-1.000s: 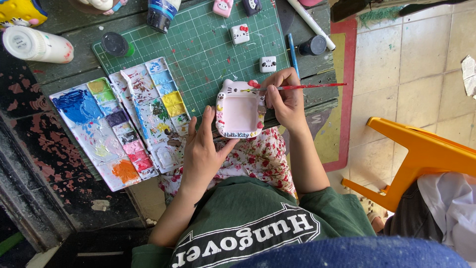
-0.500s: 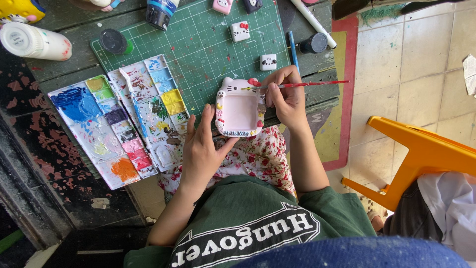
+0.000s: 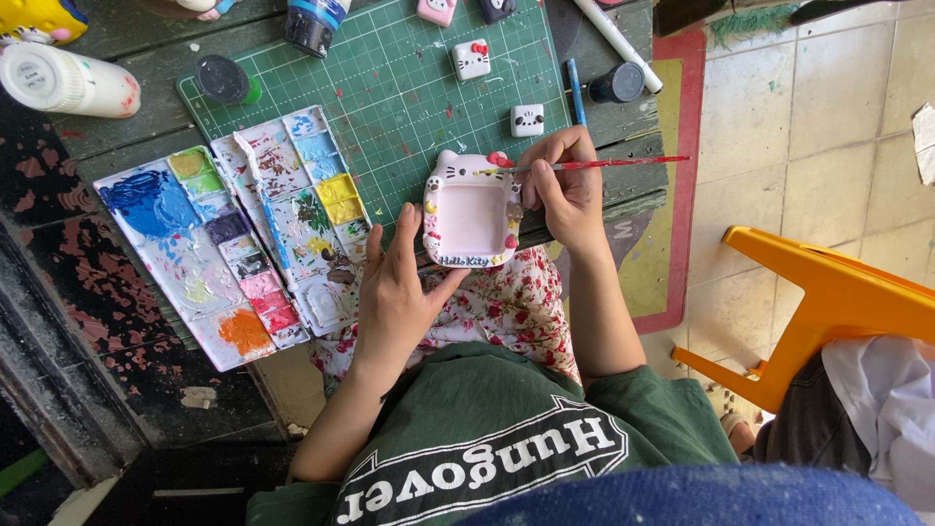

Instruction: The person paints small ceramic Hello Kitty figurines and a cat-shaped dish with a paintbrush, dipping the brush into a watercolor palette and applying paint to the figurine details. They rotate the pieces to reach different sides, set finished pieces on the cutting mat, and squeeze paint from a tube onto the palette.

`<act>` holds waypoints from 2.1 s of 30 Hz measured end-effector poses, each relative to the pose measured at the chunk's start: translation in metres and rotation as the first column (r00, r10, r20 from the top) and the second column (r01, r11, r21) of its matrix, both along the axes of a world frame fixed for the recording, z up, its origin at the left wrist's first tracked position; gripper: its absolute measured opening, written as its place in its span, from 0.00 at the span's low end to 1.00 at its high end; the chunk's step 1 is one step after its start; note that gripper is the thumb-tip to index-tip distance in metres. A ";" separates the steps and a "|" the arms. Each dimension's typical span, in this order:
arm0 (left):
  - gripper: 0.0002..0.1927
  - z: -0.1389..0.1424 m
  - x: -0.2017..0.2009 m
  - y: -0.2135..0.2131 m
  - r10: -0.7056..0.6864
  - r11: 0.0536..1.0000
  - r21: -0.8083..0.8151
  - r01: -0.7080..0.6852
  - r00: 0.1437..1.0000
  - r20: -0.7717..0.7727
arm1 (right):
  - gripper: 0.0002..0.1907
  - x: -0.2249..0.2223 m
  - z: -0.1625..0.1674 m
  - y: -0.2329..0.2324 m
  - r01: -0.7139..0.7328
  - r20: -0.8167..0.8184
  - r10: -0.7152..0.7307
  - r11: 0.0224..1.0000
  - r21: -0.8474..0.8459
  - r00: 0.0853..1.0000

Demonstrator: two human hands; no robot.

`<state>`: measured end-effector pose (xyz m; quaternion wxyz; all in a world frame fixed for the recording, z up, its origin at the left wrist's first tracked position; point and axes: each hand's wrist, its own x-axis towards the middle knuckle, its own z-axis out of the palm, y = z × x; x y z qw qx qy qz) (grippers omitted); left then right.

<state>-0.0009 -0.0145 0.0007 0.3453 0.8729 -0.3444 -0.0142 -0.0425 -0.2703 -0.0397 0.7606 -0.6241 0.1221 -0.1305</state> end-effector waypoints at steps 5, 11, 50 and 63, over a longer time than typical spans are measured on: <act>0.51 0.000 0.000 0.000 0.004 1.000 -0.004 -0.004 1.000 0.001 | 0.07 0.000 0.001 0.001 -0.010 0.003 0.010 1.000 -0.003 1.000; 0.51 -0.001 0.000 0.000 0.004 1.000 -0.010 -0.004 1.000 0.000 | 0.07 0.002 0.002 0.001 0.001 0.005 -0.001 1.000 -0.023 1.000; 0.51 0.000 -0.001 0.002 -0.008 1.000 0.012 0.008 0.998 -0.063 | 0.03 0.000 0.003 -0.009 0.147 0.122 -0.180 0.959 0.243 0.976; 0.43 0.020 -0.002 -0.009 0.041 0.999 -0.015 -0.042 0.996 -0.078 | 0.05 -0.007 0.011 0.009 0.164 0.021 -0.163 0.973 -0.162 0.986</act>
